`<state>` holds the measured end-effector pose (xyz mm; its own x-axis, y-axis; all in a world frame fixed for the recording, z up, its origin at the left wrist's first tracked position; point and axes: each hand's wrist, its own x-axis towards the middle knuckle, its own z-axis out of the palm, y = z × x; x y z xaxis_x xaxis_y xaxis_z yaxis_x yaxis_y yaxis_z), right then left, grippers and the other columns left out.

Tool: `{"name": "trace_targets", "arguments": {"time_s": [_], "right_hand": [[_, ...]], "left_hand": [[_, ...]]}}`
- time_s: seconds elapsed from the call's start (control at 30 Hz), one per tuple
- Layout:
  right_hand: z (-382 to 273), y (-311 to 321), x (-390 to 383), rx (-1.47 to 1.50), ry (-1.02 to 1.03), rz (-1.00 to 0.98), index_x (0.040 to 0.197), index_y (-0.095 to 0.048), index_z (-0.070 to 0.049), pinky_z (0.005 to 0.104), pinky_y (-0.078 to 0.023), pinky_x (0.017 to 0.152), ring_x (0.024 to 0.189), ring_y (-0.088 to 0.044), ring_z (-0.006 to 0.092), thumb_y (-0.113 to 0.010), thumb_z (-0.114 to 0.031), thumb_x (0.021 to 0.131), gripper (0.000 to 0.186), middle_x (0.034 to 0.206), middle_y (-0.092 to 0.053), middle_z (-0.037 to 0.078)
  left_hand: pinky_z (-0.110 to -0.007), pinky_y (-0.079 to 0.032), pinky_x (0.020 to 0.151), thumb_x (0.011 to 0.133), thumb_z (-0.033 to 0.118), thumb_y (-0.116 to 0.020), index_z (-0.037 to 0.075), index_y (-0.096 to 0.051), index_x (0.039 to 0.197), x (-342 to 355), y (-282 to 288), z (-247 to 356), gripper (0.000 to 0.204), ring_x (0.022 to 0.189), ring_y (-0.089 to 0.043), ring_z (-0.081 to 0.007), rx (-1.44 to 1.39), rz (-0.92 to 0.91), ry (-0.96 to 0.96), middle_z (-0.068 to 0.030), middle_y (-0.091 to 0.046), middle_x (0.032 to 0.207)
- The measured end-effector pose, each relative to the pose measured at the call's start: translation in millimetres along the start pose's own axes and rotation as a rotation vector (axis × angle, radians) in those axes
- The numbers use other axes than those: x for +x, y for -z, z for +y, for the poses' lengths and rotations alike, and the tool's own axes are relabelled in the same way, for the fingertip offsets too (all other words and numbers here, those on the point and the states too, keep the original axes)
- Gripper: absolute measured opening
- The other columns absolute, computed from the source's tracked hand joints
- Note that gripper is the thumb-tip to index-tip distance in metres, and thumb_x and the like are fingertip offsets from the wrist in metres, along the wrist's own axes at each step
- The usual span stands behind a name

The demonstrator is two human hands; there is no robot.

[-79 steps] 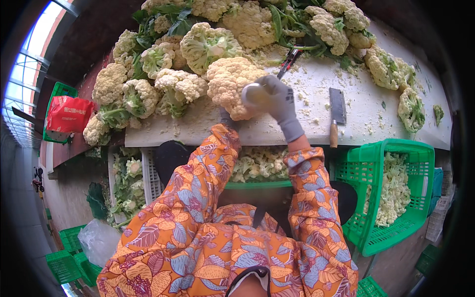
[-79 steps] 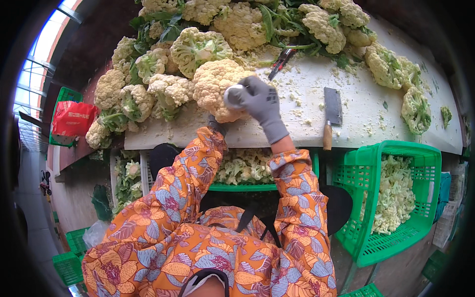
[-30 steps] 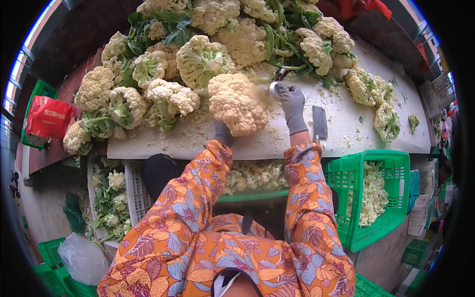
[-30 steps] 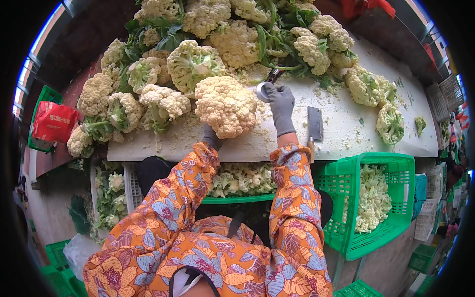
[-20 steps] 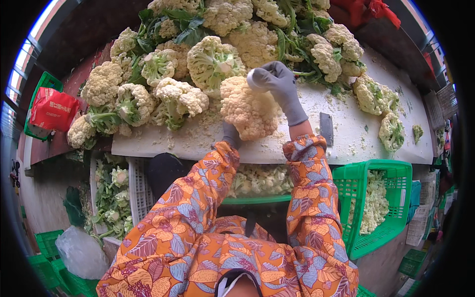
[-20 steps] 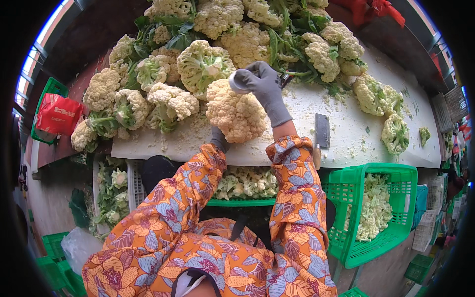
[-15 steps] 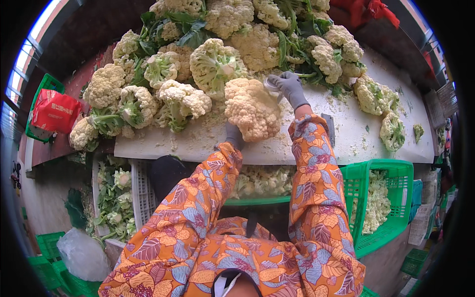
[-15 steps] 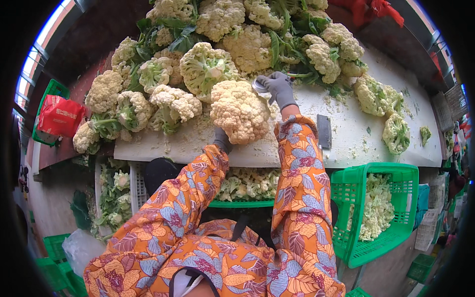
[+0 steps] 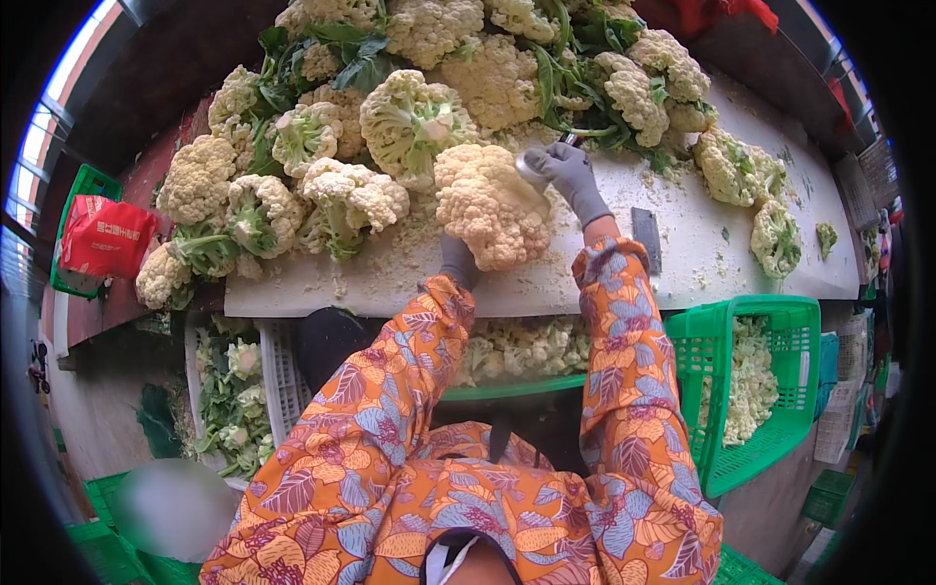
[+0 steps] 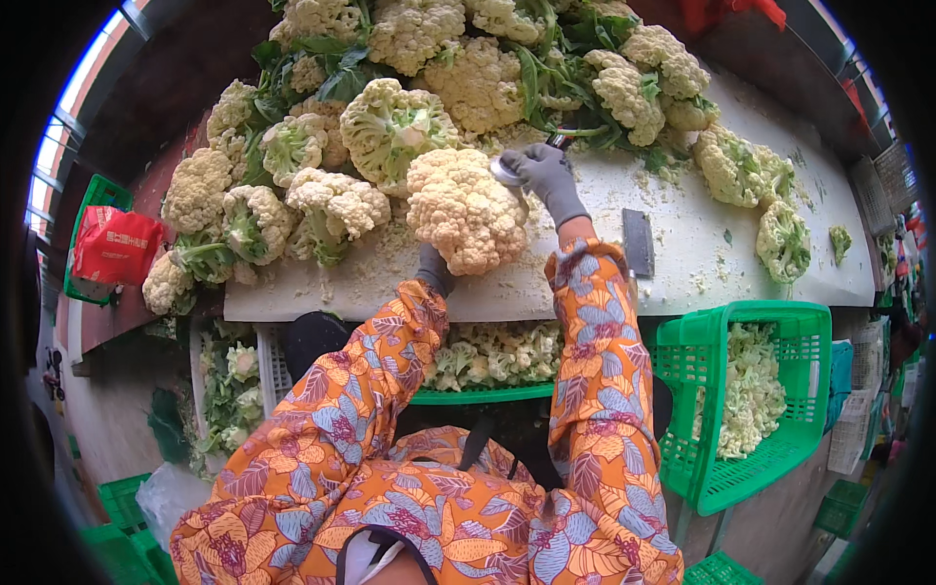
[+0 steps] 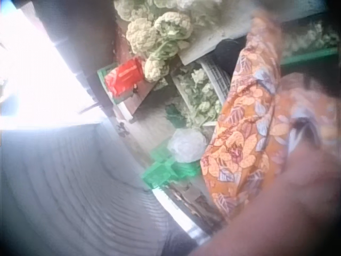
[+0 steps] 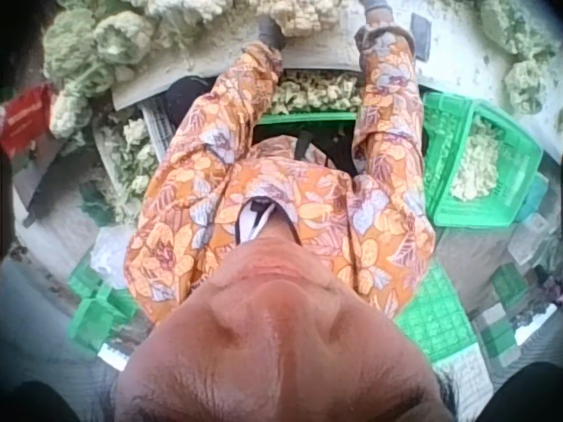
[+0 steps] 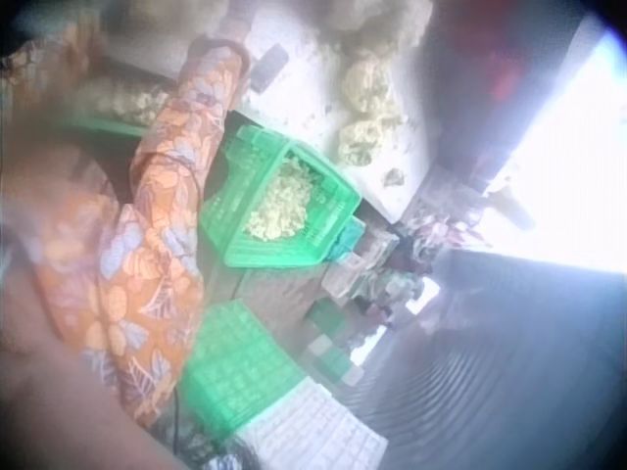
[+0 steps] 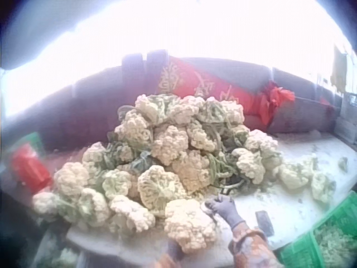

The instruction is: The person uses a knife to cut cauliflower florets on a white cutting board and places the pieces into a green basket. The person handles whole cauliflower heads, separates florets, and transfers them into the basket.

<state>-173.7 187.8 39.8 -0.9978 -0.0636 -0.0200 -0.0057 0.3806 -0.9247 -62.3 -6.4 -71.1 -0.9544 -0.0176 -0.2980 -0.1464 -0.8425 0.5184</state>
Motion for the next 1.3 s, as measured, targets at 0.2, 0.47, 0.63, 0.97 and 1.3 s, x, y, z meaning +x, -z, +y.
{"name": "trace_targets", "arguments": {"time_s": [0.2,0.47,0.63,0.97,1.3], "right_hand": [[-50.2,-24.8,-58.6,0.508,0.078,-0.348,0.093,-0.069,-0.002,0.0243,-0.046,0.053,0.054,-0.054,0.0105,-0.075,-0.027,0.092,0.026,0.072,-0.065,-0.001],[-33.7,-18.8,-110.3,0.551,0.013,-0.209,0.1,-0.066,0.0,0.0271,-0.052,0.071,0.084,-0.064,0.0123,-0.076,-0.024,0.091,0.027,0.096,-0.07,0.007],[32.8,-12.6,-110.8,0.548,-0.26,0.238,0.092,-0.061,-0.006,0.0214,-0.036,0.044,0.052,-0.049,0.0075,-0.073,-0.033,0.094,0.029,0.071,-0.061,0.001],[106.8,-40.8,-87.9,0.282,0.396,0.152,0.119,-0.061,-0.006,0.0201,-0.045,0.054,0.063,-0.056,0.0049,-0.059,-0.018,0.101,0.021,0.08,-0.063,-0.004],[-98.4,-33.1,-126.8,0.532,0.371,-0.004,0.11,-0.063,0.0,0.0282,-0.055,0.082,0.087,-0.065,0.012,-0.071,-0.024,0.095,0.03,0.102,-0.069,0.007]], "left_hand": [[-0.048,-0.042,0.111,0.107,0.043,-0.039,0.013,-0.031,0.151,16.3,65.1,16.7,0.053,0.133,-0.044,-0.0291,0.075,-0.19,-0.128,-0.0097,-0.039,0.151],[-0.045,-0.044,0.11,0.104,0.031,-0.048,0.011,-0.033,0.15,7.1,34.5,32.8,0.052,0.13,-0.048,-0.0272,0.107,-0.158,-0.055,-0.0088,-0.044,0.148],[-0.043,-0.045,0.109,0.102,0.023,-0.053,0.009,-0.035,0.15,-9.9,30.9,54.6,0.053,0.128,-0.051,-0.026,0.132,-0.172,-0.019,-0.0082,-0.048,0.145],[-0.033,-0.05,0.104,0.096,0.001,-0.059,0.004,-0.042,0.144,-36.3,-14.1,110.6,0.051,0.12,-0.058,-0.0226,0.614,-0.559,0.039,-0.0114,-0.056,0.135],[-0.04,-0.054,0.1,0.108,0.025,-0.034,0.001,-0.047,0.14,-42.8,-38.6,92.2,0.042,0.117,-0.061,-0.0251,0.025,-0.2,0.055,-0.0128,-0.059,0.133]]}}
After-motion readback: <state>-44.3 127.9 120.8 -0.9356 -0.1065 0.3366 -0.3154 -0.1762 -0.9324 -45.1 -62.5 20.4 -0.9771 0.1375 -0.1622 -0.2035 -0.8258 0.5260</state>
